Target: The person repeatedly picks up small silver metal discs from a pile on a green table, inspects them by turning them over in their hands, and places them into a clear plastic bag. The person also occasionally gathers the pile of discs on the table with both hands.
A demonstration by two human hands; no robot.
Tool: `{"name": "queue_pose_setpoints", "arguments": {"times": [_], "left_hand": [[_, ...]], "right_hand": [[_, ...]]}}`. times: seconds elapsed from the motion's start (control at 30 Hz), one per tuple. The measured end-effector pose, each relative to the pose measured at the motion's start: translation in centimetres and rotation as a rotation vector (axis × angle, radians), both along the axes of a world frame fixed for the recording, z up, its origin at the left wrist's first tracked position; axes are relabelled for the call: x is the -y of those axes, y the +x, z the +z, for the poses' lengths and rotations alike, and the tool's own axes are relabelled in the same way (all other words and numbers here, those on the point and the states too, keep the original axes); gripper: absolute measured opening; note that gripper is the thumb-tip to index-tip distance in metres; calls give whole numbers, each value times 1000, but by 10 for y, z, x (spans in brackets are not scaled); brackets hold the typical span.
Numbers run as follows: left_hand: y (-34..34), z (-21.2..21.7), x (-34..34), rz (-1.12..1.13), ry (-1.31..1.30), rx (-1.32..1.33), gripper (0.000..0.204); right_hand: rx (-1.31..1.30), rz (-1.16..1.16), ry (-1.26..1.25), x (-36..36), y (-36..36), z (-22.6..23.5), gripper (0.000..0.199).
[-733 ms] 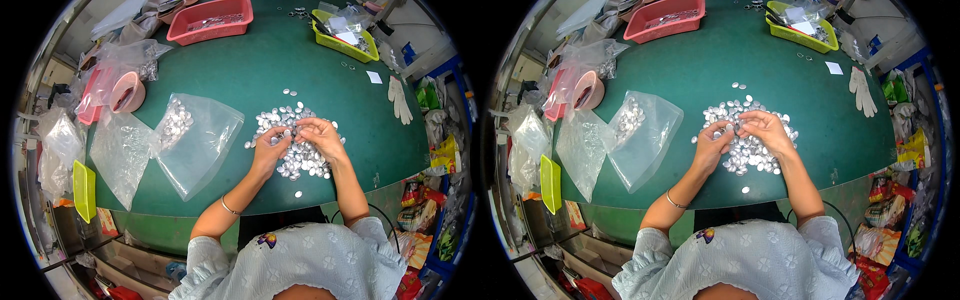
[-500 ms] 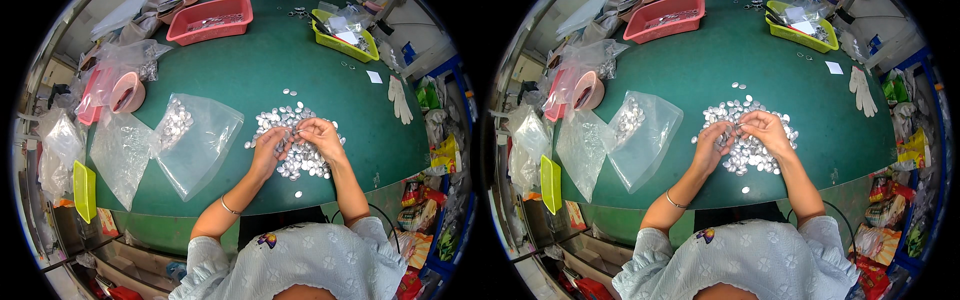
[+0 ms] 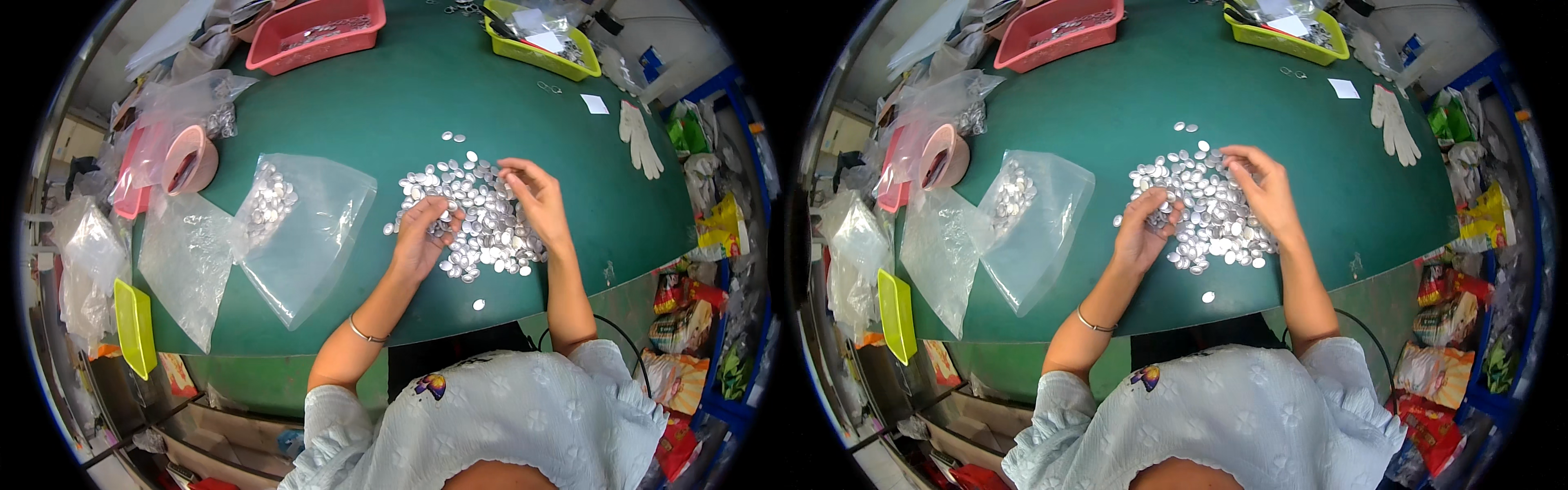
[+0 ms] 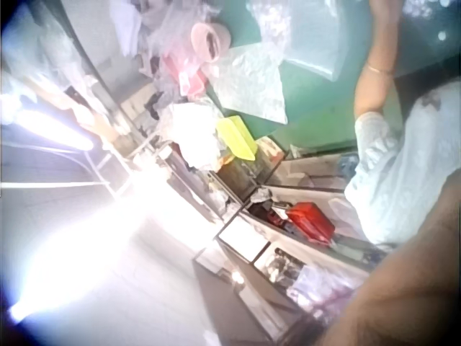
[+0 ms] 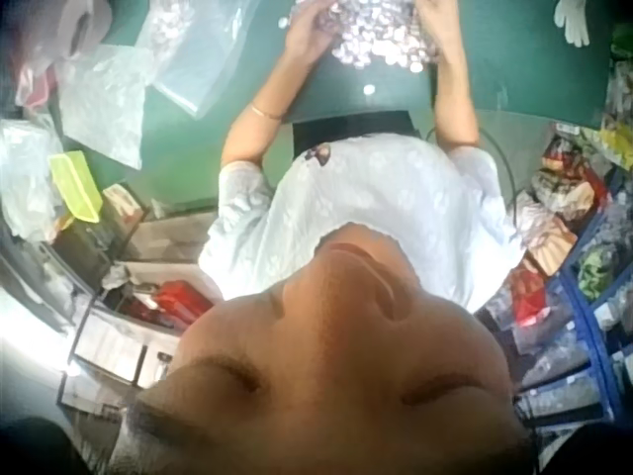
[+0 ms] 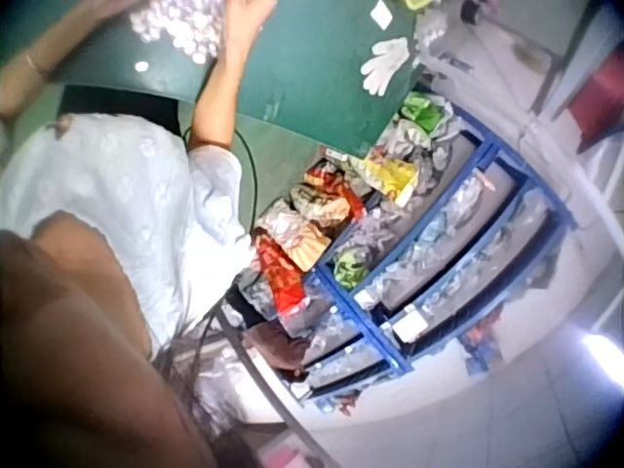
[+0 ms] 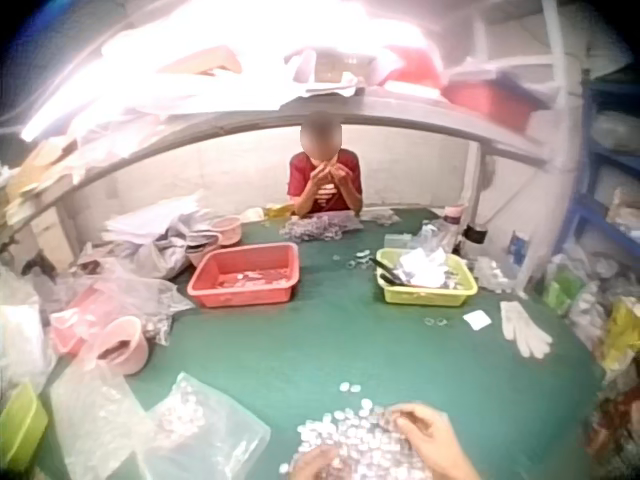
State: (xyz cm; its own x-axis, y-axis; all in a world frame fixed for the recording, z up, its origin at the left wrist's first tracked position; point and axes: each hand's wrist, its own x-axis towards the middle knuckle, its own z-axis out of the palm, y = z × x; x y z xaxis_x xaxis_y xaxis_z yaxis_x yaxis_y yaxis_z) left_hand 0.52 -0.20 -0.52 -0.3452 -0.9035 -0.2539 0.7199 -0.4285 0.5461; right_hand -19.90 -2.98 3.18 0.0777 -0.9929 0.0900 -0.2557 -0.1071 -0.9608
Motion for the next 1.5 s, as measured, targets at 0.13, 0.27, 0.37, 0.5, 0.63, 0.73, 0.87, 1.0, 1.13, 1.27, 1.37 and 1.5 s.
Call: {"name": "queue_pose_setpoints", "arguments": {"times": [0.13,0.27,0.37,0.5,0.63,0.73,0.87,1.0,1.13,1.27,1.37,1.5], "left_hand": [[-2,3,-3,27,-22,11,17],[-3,-3,-1,27,45,-72,23],[1,-9,2,3,33,-80,29],[-2,-1,5,63,21,48,28],[-9,14,0,112,138,23,23],[-3,26,-24,119,131,-56,23],[10,51,-58,324,155,-110,30],[43,60,-82,543,37,-134,37],[63,55,-95,674,52,-89,37],[70,52,-110,652,145,41,35],[72,52,-118,589,179,62,35],[82,50,-114,658,190,47,40]], "right_hand": [[-619,130,-124,-30,-26,6,50],[-952,210,-95,-74,-14,-17,84],[-903,64,-177,-89,12,-35,79],[-849,23,-209,-86,36,-43,64],[-805,123,-317,-87,46,-45,58],[-740,169,-384,-96,52,-45,57],[-799,130,-418,-100,56,-49,58],[-818,143,-429,-99,54,-53,58],[-822,122,-465,-99,54,-55,56],[-786,112,-495,-102,53,-55,53],[-770,111,-499,-103,52,-55,53],[-745,97,-538,-101,50,-54,53]]}}
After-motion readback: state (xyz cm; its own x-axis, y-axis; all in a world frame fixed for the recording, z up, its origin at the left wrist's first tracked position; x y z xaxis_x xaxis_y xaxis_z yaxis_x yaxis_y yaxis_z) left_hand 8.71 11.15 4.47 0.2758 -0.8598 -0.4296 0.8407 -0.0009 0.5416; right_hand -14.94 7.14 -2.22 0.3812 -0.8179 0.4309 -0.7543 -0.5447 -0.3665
